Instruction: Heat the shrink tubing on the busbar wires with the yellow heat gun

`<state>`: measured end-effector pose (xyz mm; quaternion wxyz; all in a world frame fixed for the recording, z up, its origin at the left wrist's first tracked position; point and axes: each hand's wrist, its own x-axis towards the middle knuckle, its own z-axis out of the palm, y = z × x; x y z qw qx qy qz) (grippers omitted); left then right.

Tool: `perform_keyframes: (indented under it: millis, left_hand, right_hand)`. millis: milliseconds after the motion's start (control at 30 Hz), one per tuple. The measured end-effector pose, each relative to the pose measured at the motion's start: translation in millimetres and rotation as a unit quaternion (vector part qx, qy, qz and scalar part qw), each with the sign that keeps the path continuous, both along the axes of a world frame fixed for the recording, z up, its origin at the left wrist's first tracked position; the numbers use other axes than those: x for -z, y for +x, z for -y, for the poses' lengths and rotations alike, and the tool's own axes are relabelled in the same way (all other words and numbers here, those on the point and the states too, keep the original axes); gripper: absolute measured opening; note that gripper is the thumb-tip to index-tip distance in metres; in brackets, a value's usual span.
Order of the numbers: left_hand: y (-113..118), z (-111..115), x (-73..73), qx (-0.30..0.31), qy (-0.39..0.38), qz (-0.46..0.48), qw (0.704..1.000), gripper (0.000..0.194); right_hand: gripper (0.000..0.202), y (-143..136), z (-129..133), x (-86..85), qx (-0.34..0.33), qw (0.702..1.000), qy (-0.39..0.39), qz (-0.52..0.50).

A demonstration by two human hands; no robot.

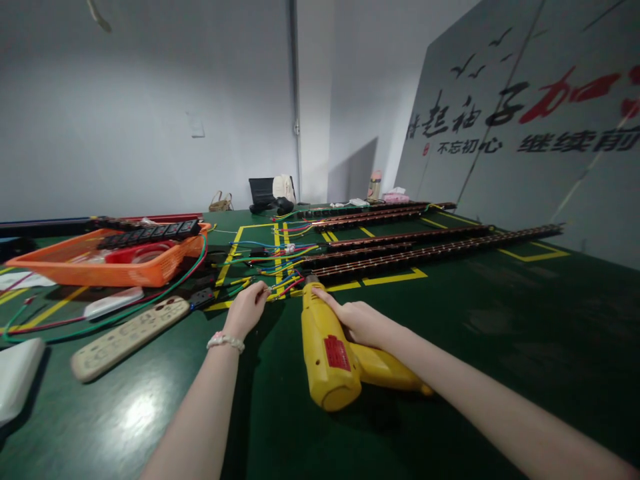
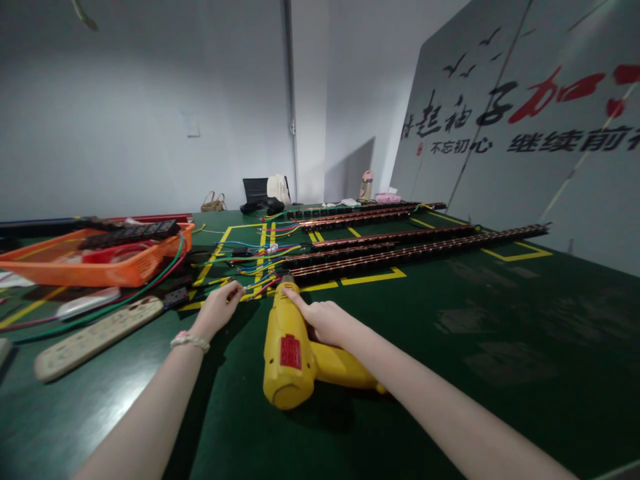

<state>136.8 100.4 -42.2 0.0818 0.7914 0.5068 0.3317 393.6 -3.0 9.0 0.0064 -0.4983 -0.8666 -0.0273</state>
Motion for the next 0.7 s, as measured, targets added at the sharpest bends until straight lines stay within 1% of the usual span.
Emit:
perform_keyframes:
  millis: [100,200,333,433,533,700]
  left_hand:
    - [-0.9,-5.3,4.0,0.002,-0.021,0.020,1.000,0.024]
    - [-0.3,-8.0,5.0,0.006,-0.032,0.039,0.999,0.027]
    - [1.8,-7.7,3.1,0.003,-0.027,0.054,0.998,0.029]
    - [3.1,-6.5,1.4,0.000,-0.019,0.065,0.998,0.030]
    - [3.9,-6.5,0.6,0.002,-0.018,0.088,0.996,0.031]
    - [4.9,-10.0,-0.5,-0.004,-0.032,0.116,0.993,0.036]
  right_hand:
    - [0.090,7.0,0.9,1.5,0.002,1.000,0.006,-0.003]
    - [0.094,5.9,3.3,1.1,-0.007,1.000,0.023,0.008]
    - [0.093,-5.4,5.6,-1.1,-0.017,0.998,0.048,0.025]
    - [0.092,-16.1,1.6,-0.2,-0.040,0.997,0.059,0.020]
    - [0.092,-26.1,-5.9,2.6,-0.057,0.997,0.055,0.015]
    - [0.092,-41.4,-13.7,4.2,-0.064,0.996,0.053,0.014]
